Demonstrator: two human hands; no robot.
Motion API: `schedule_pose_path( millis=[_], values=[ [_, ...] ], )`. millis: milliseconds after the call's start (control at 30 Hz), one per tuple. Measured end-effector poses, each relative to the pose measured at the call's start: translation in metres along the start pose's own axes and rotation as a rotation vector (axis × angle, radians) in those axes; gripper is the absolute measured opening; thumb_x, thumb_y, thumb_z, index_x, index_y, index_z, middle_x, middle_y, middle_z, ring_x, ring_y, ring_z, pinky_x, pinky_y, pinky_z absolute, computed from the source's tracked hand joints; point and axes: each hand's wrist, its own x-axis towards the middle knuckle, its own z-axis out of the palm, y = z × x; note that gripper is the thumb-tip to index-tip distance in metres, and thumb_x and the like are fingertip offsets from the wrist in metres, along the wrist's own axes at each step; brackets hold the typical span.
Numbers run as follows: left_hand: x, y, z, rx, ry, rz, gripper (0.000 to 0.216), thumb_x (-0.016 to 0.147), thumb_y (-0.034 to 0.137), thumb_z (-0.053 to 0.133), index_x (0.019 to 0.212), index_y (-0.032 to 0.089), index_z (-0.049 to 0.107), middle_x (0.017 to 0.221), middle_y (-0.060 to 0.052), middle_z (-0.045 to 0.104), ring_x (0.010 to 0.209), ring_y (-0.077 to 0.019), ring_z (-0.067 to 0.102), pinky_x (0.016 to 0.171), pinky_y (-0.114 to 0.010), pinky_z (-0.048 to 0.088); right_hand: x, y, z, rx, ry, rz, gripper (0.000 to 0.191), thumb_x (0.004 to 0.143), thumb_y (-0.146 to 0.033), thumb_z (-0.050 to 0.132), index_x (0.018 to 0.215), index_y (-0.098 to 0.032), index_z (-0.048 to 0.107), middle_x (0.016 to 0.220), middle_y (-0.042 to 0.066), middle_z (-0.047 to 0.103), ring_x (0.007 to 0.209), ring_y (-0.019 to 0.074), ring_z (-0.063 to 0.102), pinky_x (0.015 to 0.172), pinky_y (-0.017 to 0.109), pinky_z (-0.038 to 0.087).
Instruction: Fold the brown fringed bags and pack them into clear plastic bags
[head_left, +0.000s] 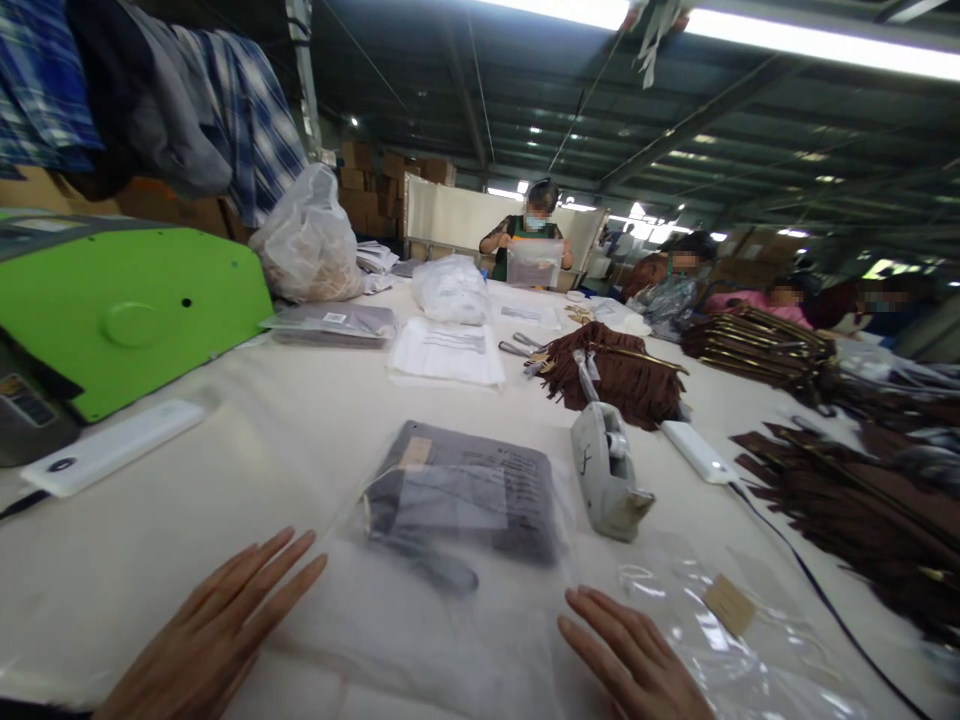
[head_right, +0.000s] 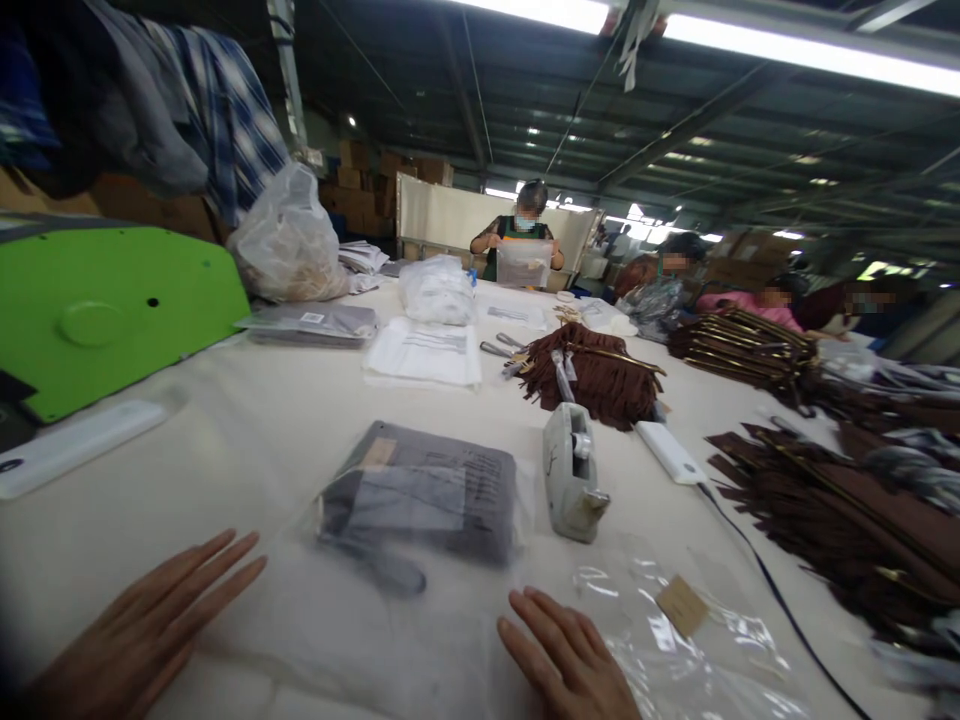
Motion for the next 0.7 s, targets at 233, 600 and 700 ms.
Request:
schedule_pose_path(
  millis=[233, 600, 700],
  values=[
    [0.029, -0.010, 0.007, -0.444, -0.099, -0.213, 0.018, 0.088, 0.034, 0.056, 0.101, 0.033, 0.069, 0.117, 0.004, 0.070, 0.097, -0.0143, 0.068, 0.088, -0.019, 0.052, 0.023, -0.003, 0.006, 0.529, 0.200, 0.243, 0.032, 0.093, -0.041, 0.054, 0.120, -0.028, 0.066, 0.116, 0.009, 0.071, 0.108, 0.0253, 0.066, 0.088, 0.034, 0.058],
    [0.114, 0.024, 0.036, -0.147, -0.301, -0.832, 0.034, 0.098, 0.037, 0.023, 0.089, 0.023, 0.052, 0.060, 0.000, 0.063, 0.056, -0.0217, 0.065, 0.052, -0.027, 0.042, 0.066, 0.001, 0.038, 0.778, 0.218, 1.263, 0.054, 0.082, -0.072, 0.046, 0.064, -0.022, 0.058, 0.053, -0.001, 0.056, 0.049, 0.0177, 0.057, 0.048, 0.026, 0.049],
    [0.123, 0.025, 0.042, 0.125, -0.474, -0.682, 0.034, 0.100, 0.029, 0.021, 0.099, 0.020, 0.054, 0.066, -0.005, 0.067, 0.063, -0.0279, 0.069, 0.053, -0.031, 0.044, 0.057, 0.009, 0.050, 0.494, 0.070, 1.143, 0.055, 0.083, -0.073, 0.038, 0.063, -0.024, 0.054, 0.057, 0.001, 0.060, 0.054, 0.0196, 0.060, 0.053, 0.026, 0.045]
  ],
)
